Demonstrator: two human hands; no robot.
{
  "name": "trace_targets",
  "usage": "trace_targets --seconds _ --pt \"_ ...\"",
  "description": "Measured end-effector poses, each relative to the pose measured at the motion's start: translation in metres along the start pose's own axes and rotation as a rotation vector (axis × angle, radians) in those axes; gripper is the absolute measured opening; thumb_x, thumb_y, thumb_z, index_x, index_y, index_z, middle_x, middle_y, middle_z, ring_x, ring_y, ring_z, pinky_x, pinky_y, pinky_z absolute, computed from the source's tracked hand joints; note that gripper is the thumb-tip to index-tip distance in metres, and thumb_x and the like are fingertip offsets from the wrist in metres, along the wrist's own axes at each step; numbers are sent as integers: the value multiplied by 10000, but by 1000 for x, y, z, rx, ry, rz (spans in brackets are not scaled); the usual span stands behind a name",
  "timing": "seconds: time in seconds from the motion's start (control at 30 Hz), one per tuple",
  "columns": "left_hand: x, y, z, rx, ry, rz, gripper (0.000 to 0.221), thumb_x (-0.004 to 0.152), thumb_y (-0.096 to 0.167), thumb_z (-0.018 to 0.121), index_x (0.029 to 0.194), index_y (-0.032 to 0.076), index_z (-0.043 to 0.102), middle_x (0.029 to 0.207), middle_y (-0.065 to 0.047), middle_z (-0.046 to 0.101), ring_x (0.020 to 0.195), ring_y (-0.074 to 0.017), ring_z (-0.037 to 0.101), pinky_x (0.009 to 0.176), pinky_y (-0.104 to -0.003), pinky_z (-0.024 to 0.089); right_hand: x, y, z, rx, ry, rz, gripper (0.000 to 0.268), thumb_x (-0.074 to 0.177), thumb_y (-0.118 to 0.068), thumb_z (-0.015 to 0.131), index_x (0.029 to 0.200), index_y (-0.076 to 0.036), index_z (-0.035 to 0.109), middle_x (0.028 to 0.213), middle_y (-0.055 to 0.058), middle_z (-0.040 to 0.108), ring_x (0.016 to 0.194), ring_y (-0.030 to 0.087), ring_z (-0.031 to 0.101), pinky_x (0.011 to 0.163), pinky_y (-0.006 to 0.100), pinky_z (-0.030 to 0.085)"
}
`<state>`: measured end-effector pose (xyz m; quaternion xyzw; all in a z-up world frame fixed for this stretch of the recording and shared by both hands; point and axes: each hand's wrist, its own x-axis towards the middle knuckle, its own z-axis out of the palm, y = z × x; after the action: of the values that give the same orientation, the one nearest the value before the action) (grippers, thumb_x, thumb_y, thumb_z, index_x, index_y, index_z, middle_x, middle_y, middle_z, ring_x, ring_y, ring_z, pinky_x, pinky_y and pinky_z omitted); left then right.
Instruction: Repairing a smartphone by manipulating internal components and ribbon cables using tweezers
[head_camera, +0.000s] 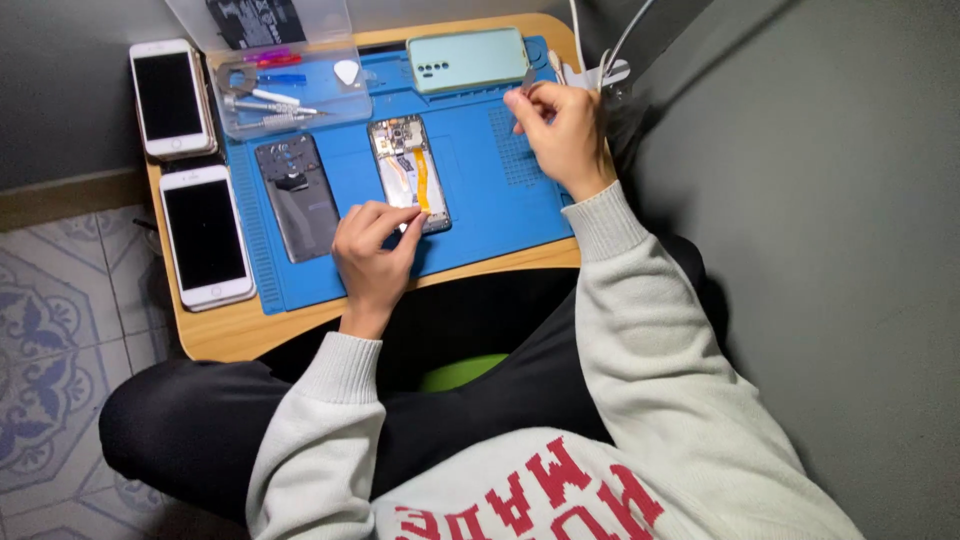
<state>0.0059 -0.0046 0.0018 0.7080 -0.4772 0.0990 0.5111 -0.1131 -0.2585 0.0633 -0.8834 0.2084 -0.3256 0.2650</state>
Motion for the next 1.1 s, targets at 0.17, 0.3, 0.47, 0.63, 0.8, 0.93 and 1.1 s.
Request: trace_targets --seconds 0.17,0.3,0.47,0.63,0.8,0.93,1.1 --pt "-2 -9 1 -19 30 -76 81 919 125 891 940 175 832 790 8 715 743 -267 691 741 -373 537 -9 36 19 21 -54 26 133 981 -169 757 858 -127 786 621 -38 725 548 136 674 591 238 522" --pt "-4 -13 2 -29 26 -103 82 911 116 884 940 173 831 785 9 712 743 -262 696 740 -375 543 -4 11 10 -79 -111 -46 79 942 -108 781 875 -66 787 666 51 744 579 241 703 562 319 531" --pt "0 -14 2 -153 46 -211 87 910 79 875 955 147 844 775 -29 732 724 -261 721 711 -362 554 -11 34 18 -95 -175 118 44 924 -160 797 920 -117 805 723 8 768 611 197 713 583 301 538" --pt "-2 -15 4 -194 62 -262 108 888 73 894 958 146 854 765 -31 741 707 -239 733 693 -342 562 -8 36 19 -77 -226 164 58 909 -143 806 940 -95 812 741 25 774 628 217 721 597 324 550" --pt "1 -11 0 -218 81 -256 107 896 55 885 975 122 854 760 -57 740 699 -247 730 680 -344 559 -10 41 26 -165 -265 218 93 908 -256 798 936 -167 806 743 -13 775 698 240 752 656 392 589" --pt "2 -14 1 -211 93 -225 114 893 51 896 974 120 856 764 -58 736 700 -239 728 682 -341 559 -11 30 20 -221 -243 221 95 916 -299 796 918 -204 797 708 -26 763 700 251 754 654 405 594" --pt "0 -13 3 -192 98 -216 118 892 52 905 976 121 860 767 -64 736 701 -240 729 681 -348 558 -14 18 13 -268 -268 237 109 930 -294 773 918 -190 801 752 -32 782 710 239 764 659 408 596"
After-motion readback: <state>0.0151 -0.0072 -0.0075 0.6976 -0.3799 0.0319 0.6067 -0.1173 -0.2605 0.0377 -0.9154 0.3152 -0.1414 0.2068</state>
